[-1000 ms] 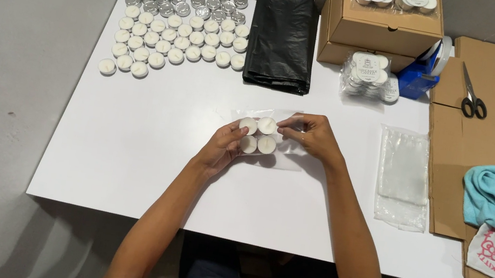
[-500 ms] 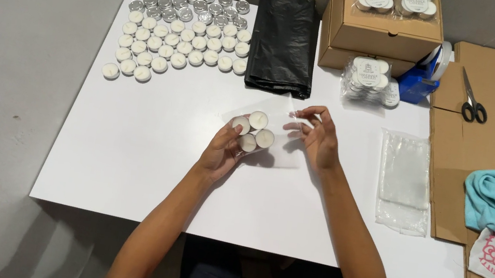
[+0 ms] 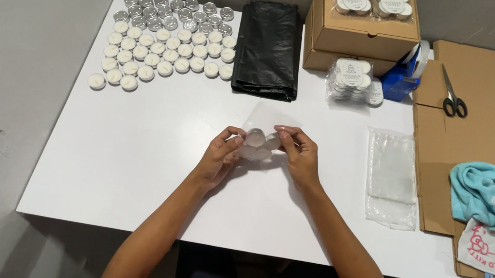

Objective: Cleaning small candle bases with a cloth and packaging them into small plastic bags.

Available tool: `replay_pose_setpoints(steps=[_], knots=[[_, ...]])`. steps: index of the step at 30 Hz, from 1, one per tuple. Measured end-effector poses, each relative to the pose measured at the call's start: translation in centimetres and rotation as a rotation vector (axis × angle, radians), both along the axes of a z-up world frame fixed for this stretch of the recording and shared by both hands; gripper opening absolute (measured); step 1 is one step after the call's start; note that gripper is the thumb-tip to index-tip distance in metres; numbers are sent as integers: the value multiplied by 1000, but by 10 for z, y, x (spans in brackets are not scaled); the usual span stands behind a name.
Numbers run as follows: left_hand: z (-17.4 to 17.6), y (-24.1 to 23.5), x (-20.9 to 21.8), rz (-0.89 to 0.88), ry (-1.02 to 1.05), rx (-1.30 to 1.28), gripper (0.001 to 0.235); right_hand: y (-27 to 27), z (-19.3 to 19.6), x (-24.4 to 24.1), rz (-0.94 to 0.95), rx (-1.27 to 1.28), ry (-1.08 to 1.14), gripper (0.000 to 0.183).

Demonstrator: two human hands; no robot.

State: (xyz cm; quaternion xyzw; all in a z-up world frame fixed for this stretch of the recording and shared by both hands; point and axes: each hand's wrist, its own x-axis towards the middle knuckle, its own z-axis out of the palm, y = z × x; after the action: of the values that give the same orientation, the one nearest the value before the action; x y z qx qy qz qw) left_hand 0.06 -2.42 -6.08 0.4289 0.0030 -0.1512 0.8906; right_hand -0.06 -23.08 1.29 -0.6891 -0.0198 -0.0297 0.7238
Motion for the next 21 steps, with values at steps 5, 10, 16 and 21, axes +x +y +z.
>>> replay_pose_setpoints(steps=[5, 10, 16, 21], knots=[[33, -13, 3, -41, -55, 255, 45, -27, -2, 13, 29, -102, 7, 18], [35, -29, 16, -33, -153, 471, 34, -41, 4, 13, 22, -94, 37, 18], [60, -43, 22, 6, -213, 471, 17, -48, -3, 17, -76, -44, 80, 11], [51, -49, 26, -60, -200, 347, 20, -47, -10, 18, -103, 52, 63, 11]])
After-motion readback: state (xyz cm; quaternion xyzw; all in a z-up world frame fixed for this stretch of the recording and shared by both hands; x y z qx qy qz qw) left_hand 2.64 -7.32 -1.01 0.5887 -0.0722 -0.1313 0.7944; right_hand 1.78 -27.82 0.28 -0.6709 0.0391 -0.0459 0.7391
